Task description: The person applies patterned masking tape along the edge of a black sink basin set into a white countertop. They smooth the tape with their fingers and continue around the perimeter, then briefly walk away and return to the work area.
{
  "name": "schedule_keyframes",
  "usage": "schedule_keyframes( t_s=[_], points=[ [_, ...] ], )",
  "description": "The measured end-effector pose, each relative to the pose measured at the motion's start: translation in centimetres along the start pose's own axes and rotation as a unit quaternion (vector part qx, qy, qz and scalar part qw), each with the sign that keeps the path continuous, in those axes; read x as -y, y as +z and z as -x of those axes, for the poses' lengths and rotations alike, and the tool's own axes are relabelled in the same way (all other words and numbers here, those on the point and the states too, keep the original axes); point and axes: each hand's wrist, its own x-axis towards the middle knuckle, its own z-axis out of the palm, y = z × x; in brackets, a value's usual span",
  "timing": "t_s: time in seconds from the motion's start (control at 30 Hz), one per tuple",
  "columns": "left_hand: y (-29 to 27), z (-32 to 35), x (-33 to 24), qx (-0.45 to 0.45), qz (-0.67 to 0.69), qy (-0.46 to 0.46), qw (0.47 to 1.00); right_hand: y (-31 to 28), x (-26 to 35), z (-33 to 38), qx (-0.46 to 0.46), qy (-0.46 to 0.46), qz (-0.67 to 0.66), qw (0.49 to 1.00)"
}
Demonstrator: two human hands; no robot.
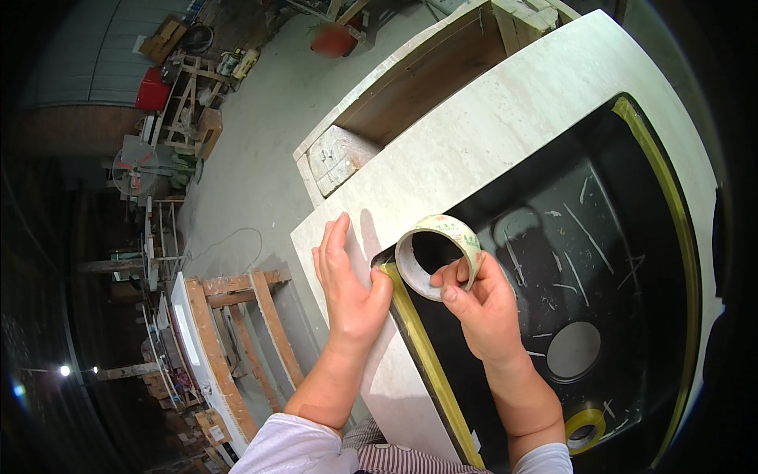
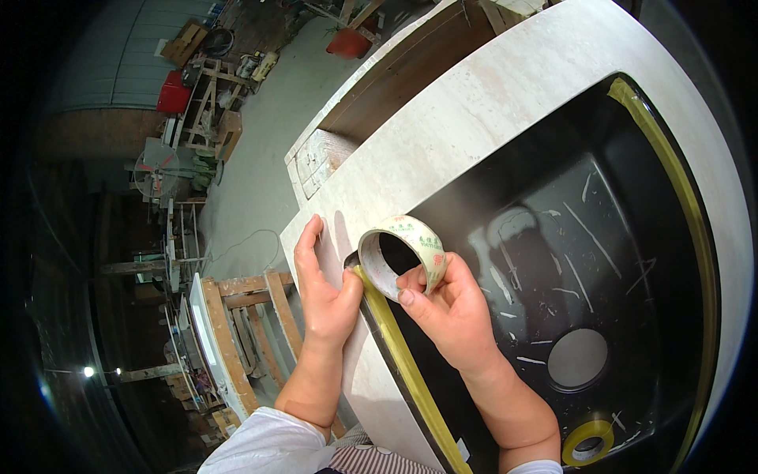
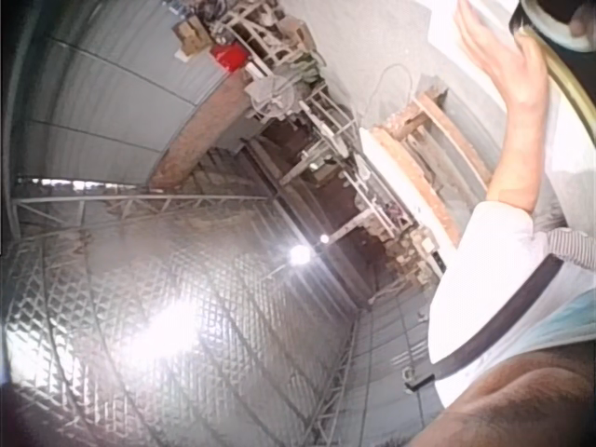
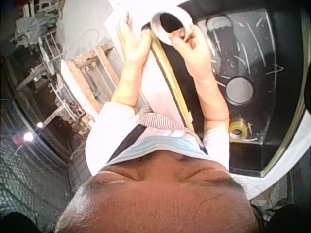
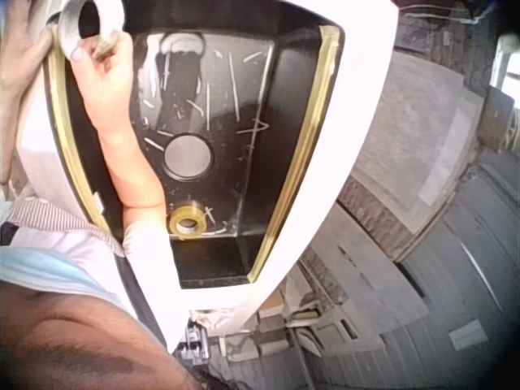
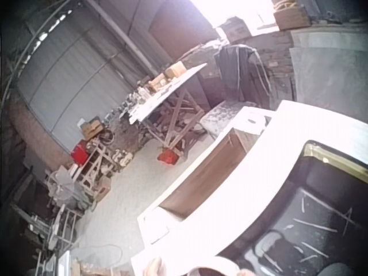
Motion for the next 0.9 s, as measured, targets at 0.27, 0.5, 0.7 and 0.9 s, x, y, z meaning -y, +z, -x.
schedule_keyframes(
  t_s=[0.27, 0.5, 0.7, 0.9],
  points=[
    [0.1, -0.5, 0.5, 0.005, 0.044, -0.014, 0.999, 0.3, 0.3, 1.2, -0.017, 0.025, -0.06, 0.998],
    [0.2, -0.7, 0.3, 0.008, 0.06, -0.024, 0.998, -1.0, 0.6, 1.0, -0.055, 0.092, -0.269, 0.957],
    [0.1, -0.7, -0.1, 0.003, 0.034, -0.019, 0.999, -3.9, 0.4, 0.8, -0.041, -0.109, -0.121, 0.986],
    [0.2, -0.5, 0.2, 0.0, 0.04, -0.015, 0.999, -3.4, -0.6, -0.1, -0.061, -0.137, -0.058, 0.987]
  ],
)
